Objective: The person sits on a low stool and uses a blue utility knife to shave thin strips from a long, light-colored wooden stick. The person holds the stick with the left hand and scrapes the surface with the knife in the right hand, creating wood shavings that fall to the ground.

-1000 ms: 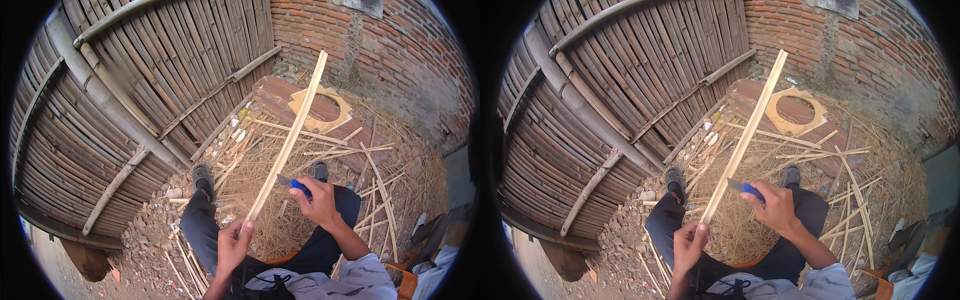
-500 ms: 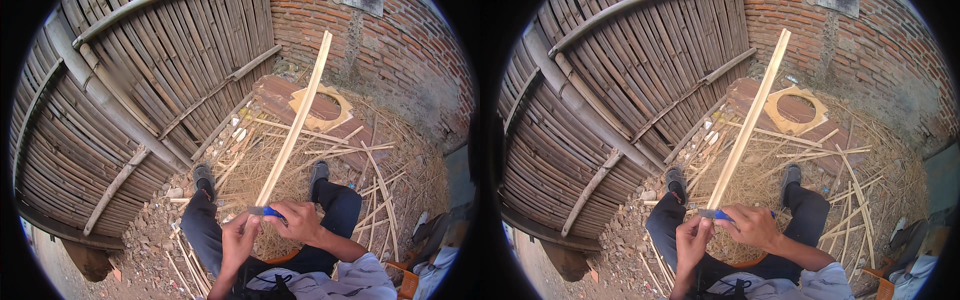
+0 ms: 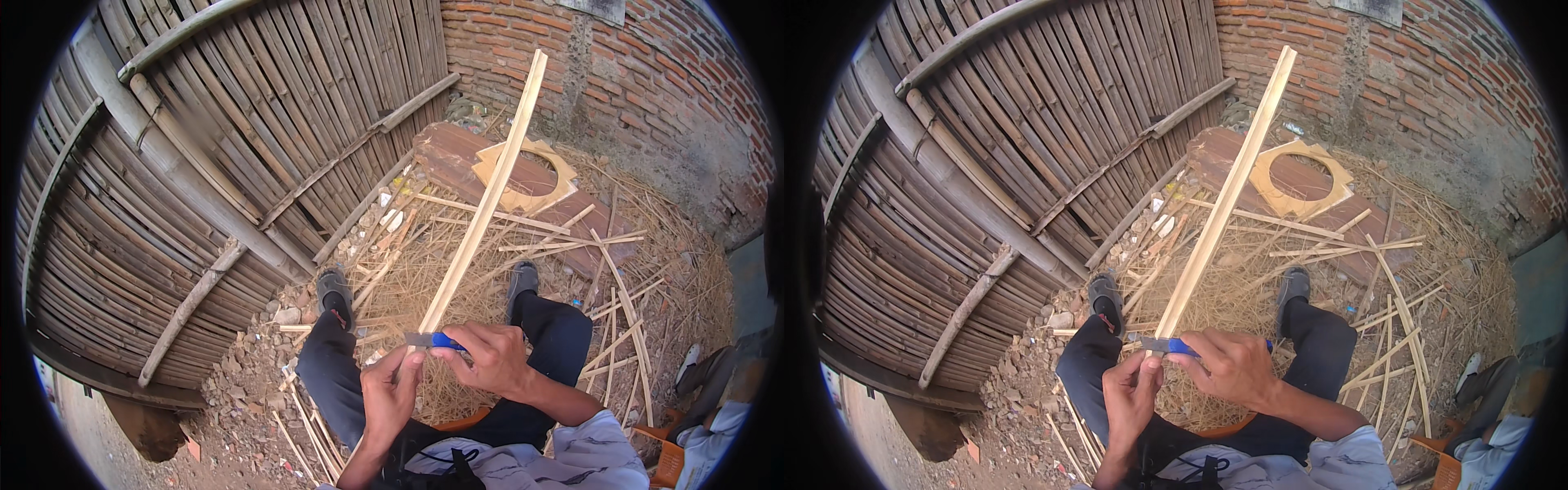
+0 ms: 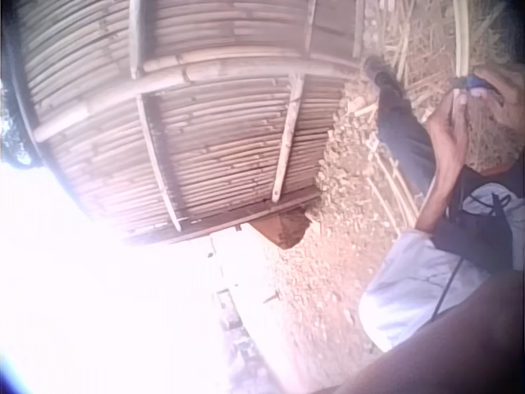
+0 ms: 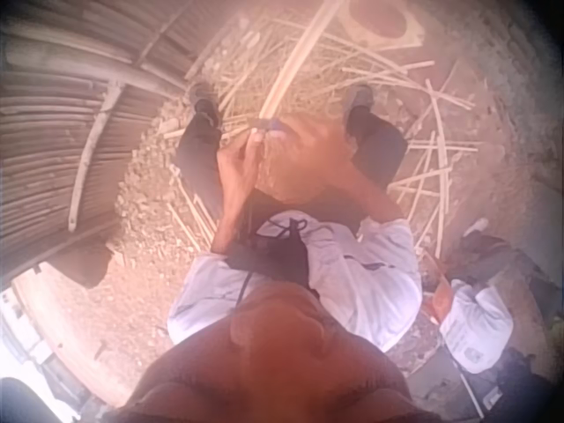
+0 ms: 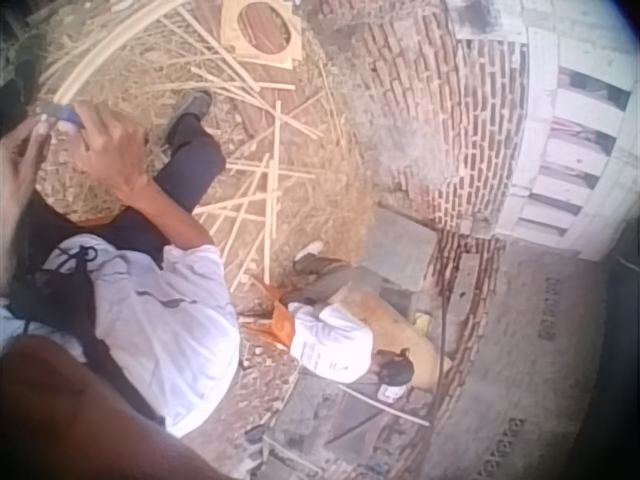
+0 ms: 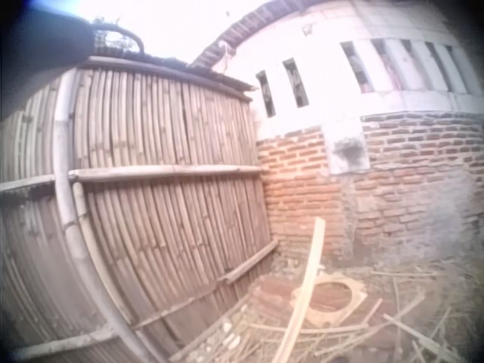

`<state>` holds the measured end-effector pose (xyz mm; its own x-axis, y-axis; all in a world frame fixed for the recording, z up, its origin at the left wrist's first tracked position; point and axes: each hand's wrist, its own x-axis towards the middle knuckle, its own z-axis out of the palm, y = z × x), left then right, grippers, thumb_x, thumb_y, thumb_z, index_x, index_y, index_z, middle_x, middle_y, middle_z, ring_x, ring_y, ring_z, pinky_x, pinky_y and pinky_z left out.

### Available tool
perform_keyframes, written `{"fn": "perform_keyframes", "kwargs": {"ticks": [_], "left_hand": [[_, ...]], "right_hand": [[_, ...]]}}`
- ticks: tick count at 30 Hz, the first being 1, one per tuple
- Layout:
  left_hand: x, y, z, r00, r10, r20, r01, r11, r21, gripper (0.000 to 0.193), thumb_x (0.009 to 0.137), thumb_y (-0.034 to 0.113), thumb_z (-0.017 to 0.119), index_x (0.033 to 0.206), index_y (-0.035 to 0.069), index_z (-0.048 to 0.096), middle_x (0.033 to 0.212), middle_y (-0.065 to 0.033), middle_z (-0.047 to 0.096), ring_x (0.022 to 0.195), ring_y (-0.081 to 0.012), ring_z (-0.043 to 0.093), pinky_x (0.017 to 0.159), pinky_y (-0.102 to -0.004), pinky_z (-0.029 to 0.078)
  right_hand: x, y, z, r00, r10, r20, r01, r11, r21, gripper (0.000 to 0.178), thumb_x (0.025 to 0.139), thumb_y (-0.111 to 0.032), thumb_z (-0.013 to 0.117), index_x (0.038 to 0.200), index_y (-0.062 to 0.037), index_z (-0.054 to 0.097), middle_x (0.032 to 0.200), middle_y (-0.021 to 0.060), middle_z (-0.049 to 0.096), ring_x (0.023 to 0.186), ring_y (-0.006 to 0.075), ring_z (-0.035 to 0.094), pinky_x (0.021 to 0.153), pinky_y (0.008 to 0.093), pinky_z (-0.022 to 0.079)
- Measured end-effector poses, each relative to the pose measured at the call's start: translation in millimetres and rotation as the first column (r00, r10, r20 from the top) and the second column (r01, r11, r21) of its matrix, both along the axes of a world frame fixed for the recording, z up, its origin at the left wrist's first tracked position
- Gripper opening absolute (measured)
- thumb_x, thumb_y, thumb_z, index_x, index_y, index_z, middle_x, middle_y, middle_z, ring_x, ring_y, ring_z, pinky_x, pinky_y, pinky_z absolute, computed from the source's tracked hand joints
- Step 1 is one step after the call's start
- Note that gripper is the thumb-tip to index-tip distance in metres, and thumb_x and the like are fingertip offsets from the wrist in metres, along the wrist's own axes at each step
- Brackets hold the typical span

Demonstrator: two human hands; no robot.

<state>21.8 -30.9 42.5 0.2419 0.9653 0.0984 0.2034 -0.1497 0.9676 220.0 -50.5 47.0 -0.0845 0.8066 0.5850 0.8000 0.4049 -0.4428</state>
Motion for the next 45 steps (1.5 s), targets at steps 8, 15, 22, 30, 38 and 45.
{"fn": "perform_keyframes", "kwargs": {"ticks": [8, 15, 22, 30, 38, 45], "left_hand": [[-3, 0, 6, 0.998, -0.008, -0.059, 0.01, 0.999, 0.032, 0.021, 0.108, 0.016, 0.068, 0.109, -0.004, 0.076, 0.067, -0.0021, 0.059, 0.061, -0.0085, 0.053, 0.058, -0.0285, 0.045], [-2, -1, 10, 1.0, 0.015, -0.018, -0.014, 0.999, 0.045, 0.032, 0.112, 0.021, 0.063, 0.094, -0.005, 0.07, 0.067, 0.0019, 0.055, 0.063, -0.0053, 0.047, 0.056, -0.0261, 0.037], [-6, -3, 14, 0.999, 0.022, -0.038, -0.02, 0.998, 0.055, 0.031, 0.112, 0.02, 0.064, 0.098, -0.006, 0.072, 0.067, 0.0024, 0.053, 0.062, -0.0054, 0.047, 0.056, -0.0264, 0.036], [-9, -2, 15, 0.999, 0.031, -0.033, -0.029, 0.998, 0.059, 0.03, 0.111, 0.018, 0.064, 0.094, -0.005, 0.071, 0.066, 0.0019, 0.053, 0.062, -0.0054, 0.047, 0.055, -0.0267, 0.036], [-29, -16, -7, 0.992, 0.001, -0.126, -0.001, 1.0, -0.002, 0.027, 0.11, 0.018, 0.065, 0.097, -0.004, 0.074, 0.064, 0.0007, 0.054, 0.058, -0.0062, 0.047, 0.054, -0.0277, 0.037], [-51, -16, -31, 0.996, 0.049, 0.074, -0.034, 0.981, -0.19, 0.028, 0.111, 0.02, 0.065, 0.102, -0.005, 0.074, 0.067, 0.0028, 0.058, 0.059, -0.0038, 0.05, 0.054, -0.0249, 0.039]], "right_hand": [[2, 3, 5, 1.0, -0.005, 0.022, 0.004, 0.998, 0.063, 0.029, 0.094, -0.036, 0.083, 0.105, -0.0108, 0.075, 0.076, 0.0042, 0.07, 0.06, 0.0229, 0.07, 0.051, 0.0367, 0.053], [4, 7, 12, 0.998, -0.004, 0.063, -0.001, 0.997, 0.08, 0.029, 0.092, -0.036, 0.084, 0.103, -0.0112, 0.075, 0.075, 0.004, 0.069, 0.061, 0.022, 0.07, 0.053, 0.0357, 0.054], [5, 11, 14, 0.998, -0.012, 0.068, 0.004, 0.994, 0.109, 0.028, 0.09, -0.034, 0.085, 0.103, -0.0115, 0.075, 0.072, 0.0033, 0.066, 0.06, 0.0219, 0.069, 0.052, 0.0361, 0.053], [5, 15, 16, 0.997, 0.008, 0.074, -0.018, 0.991, 0.13, 0.026, 0.091, -0.033, 0.085, 0.103, -0.0114, 0.075, 0.071, 0.0028, 0.065, 0.059, 0.0213, 0.068, 0.052, 0.0359, 0.052], [64, 56, 19, 0.921, -0.35, -0.17, 0.385, 0.881, 0.274, 0.03, 0.1, -0.035, 0.078, 0.103, -0.0047, 0.077, 0.075, 0.0112, 0.073, 0.055, 0.0287, 0.068, 0.054, 0.0408, 0.051], [120, 60, 39, 0.85, -0.478, -0.223, 0.484, 0.874, -0.029, 0.031, 0.105, -0.036, 0.072, 0.107, -0.0044, 0.074, 0.066, 0.0108, 0.065, 0.057, 0.022, 0.062, 0.058, 0.0374, 0.045]]}}
